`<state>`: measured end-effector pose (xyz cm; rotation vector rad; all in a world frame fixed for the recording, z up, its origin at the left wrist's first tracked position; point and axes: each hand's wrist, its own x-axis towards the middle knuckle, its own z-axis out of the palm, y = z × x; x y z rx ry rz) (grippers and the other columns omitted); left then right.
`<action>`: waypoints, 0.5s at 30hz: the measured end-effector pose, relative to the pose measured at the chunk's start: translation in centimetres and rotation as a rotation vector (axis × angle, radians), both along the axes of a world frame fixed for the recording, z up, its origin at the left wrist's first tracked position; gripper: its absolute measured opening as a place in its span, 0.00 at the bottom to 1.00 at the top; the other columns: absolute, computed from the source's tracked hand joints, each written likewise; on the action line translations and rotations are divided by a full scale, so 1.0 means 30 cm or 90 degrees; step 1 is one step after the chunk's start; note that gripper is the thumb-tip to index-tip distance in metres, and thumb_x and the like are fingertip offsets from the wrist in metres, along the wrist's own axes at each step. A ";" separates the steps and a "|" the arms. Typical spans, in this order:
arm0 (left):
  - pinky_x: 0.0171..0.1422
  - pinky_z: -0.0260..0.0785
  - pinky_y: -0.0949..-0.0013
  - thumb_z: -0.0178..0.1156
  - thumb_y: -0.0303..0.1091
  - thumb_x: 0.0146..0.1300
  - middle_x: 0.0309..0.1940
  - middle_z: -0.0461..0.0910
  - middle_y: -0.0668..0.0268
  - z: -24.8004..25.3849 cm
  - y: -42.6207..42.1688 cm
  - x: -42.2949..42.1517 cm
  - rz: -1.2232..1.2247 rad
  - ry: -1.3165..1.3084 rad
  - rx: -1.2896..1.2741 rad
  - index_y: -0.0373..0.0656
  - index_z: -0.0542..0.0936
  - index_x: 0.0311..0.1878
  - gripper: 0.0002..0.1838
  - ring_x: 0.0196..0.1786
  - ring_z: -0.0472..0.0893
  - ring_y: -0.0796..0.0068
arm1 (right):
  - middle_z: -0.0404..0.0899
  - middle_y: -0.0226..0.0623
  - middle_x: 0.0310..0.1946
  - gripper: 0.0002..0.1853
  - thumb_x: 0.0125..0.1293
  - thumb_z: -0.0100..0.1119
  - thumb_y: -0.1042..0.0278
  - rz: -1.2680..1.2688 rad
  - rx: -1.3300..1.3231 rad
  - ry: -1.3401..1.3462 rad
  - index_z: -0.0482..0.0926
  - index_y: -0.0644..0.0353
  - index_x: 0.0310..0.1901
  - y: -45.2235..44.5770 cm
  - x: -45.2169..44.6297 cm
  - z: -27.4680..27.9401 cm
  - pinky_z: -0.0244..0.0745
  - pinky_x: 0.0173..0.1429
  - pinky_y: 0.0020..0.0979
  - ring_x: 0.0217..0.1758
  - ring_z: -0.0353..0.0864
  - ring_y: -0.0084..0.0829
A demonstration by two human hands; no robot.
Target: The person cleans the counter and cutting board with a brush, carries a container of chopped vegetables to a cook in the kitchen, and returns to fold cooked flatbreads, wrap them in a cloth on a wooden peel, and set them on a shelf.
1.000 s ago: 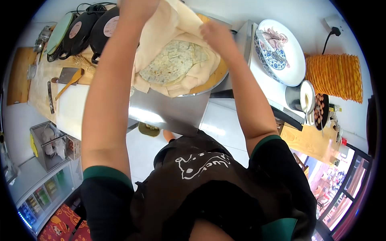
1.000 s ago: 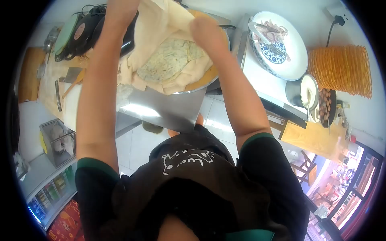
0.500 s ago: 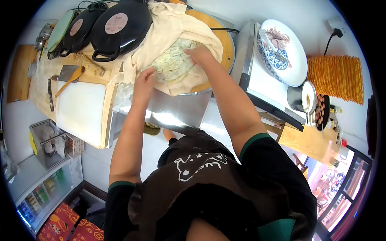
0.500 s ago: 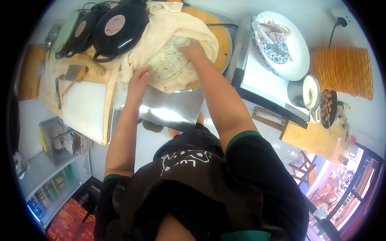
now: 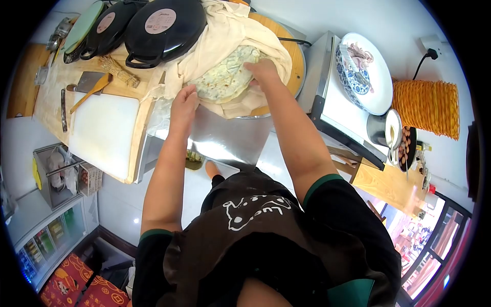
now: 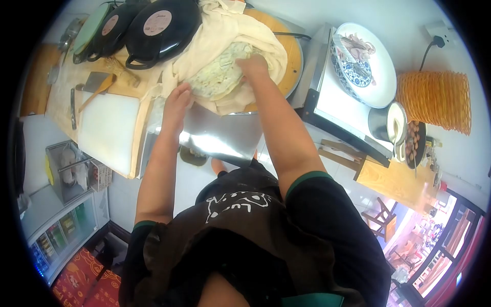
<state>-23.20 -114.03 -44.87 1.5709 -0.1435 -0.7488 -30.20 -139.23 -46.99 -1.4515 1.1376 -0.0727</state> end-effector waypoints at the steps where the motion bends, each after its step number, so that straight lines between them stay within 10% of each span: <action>1: 0.65 0.62 0.73 0.53 0.31 0.68 0.58 0.75 0.60 -0.003 0.008 0.004 -0.001 0.006 -0.007 0.33 0.72 0.63 0.21 0.60 0.73 0.73 | 0.81 0.37 0.41 0.20 0.59 0.69 0.66 0.016 -0.023 0.013 0.77 0.66 0.50 -0.005 -0.002 0.002 0.79 0.36 0.31 0.37 0.82 0.30; 8: 0.68 0.60 0.69 0.53 0.32 0.69 0.58 0.75 0.58 0.063 0.047 -0.078 0.108 0.034 -0.017 0.33 0.68 0.66 0.24 0.63 0.72 0.67 | 0.80 0.48 0.43 0.22 0.63 0.64 0.67 -0.044 0.059 -0.134 0.71 0.74 0.52 0.169 -0.196 0.177 0.82 0.33 0.29 0.37 0.84 0.33; 15: 0.65 0.71 0.57 0.51 0.36 0.71 0.59 0.75 0.53 -0.078 0.128 -0.108 0.041 0.590 -0.253 0.33 0.66 0.65 0.23 0.60 0.77 0.59 | 0.79 0.45 0.51 0.26 0.69 0.58 0.61 -0.164 0.371 -0.287 0.66 0.67 0.62 0.433 -0.484 0.136 0.84 0.46 0.34 0.50 0.83 0.35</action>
